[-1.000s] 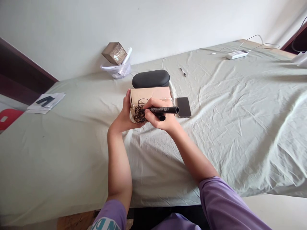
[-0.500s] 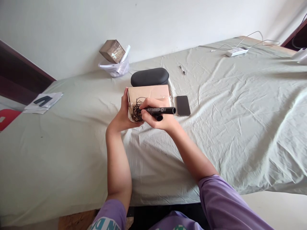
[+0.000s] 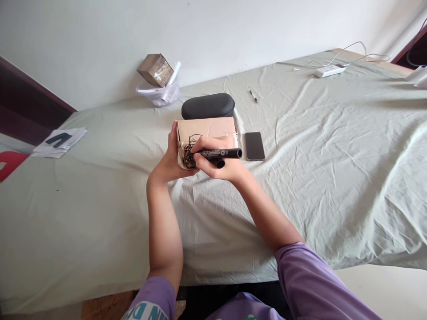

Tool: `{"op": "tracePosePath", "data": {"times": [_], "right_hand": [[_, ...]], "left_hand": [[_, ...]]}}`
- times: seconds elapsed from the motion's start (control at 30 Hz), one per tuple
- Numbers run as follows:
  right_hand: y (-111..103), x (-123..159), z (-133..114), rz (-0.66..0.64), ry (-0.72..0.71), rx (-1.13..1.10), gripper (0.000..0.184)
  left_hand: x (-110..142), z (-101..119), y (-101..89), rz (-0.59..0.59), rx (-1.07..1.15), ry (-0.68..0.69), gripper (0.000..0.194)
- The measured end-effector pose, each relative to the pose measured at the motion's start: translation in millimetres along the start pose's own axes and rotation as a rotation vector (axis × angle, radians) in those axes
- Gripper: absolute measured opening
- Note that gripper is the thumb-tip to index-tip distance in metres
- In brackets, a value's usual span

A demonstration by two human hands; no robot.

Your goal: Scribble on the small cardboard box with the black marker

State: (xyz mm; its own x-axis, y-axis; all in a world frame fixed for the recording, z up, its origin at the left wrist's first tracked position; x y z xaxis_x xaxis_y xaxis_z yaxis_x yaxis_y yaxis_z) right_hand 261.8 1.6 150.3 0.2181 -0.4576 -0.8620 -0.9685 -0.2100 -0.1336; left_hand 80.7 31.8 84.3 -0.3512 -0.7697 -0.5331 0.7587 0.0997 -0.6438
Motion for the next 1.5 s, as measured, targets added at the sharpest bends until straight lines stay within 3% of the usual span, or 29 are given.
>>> {"op": "tracePosePath", "data": {"times": [0.7,0.8,1.07,1.2,1.4,1.5], "right_hand": [[0.9,-4.7,-2.4,-0.021,0.007,-0.001,0.012],[-2.7,-2.4,0.1,0.036,0.016,0.015,0.011],[-19.6,10.4,22.7,0.331,0.16,0.011,0.016],[-20.4,10.5,26.4,0.349,0.167,0.027,0.015],[-15.2,4.8,23.2,0.275,0.146,0.051,0.01],[-20.2,6.0,24.0,0.365,0.163,0.064,0.014]], "left_hand": [[-0.7,-3.8,0.7,-0.034,0.025,0.011,0.147],[-0.5,-1.6,0.0,-0.038,0.03,0.013,0.146],[-4.2,4.8,0.9,-0.038,0.021,0.046,0.144],[-5.1,3.5,1.8,-0.044,-0.002,0.04,0.146],[-5.0,1.1,2.5,-0.062,-0.002,0.018,0.149],[-5.0,1.3,2.2,-0.065,0.002,0.021,0.149]]}}
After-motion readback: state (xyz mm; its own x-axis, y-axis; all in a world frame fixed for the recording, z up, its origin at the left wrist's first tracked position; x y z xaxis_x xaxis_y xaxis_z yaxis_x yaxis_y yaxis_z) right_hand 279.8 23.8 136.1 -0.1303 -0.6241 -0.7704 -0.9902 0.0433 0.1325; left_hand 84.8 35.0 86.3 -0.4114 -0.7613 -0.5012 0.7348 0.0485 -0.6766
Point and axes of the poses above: each hand's wrist, its own x-axis away from the middle knuckle, its own y-axis out of the palm, z = x × y, the point moved 8 cm from there along -x, towards the middle knuckle, and after that the axes turned 4 degrees about -x, right-handed, at the moved point
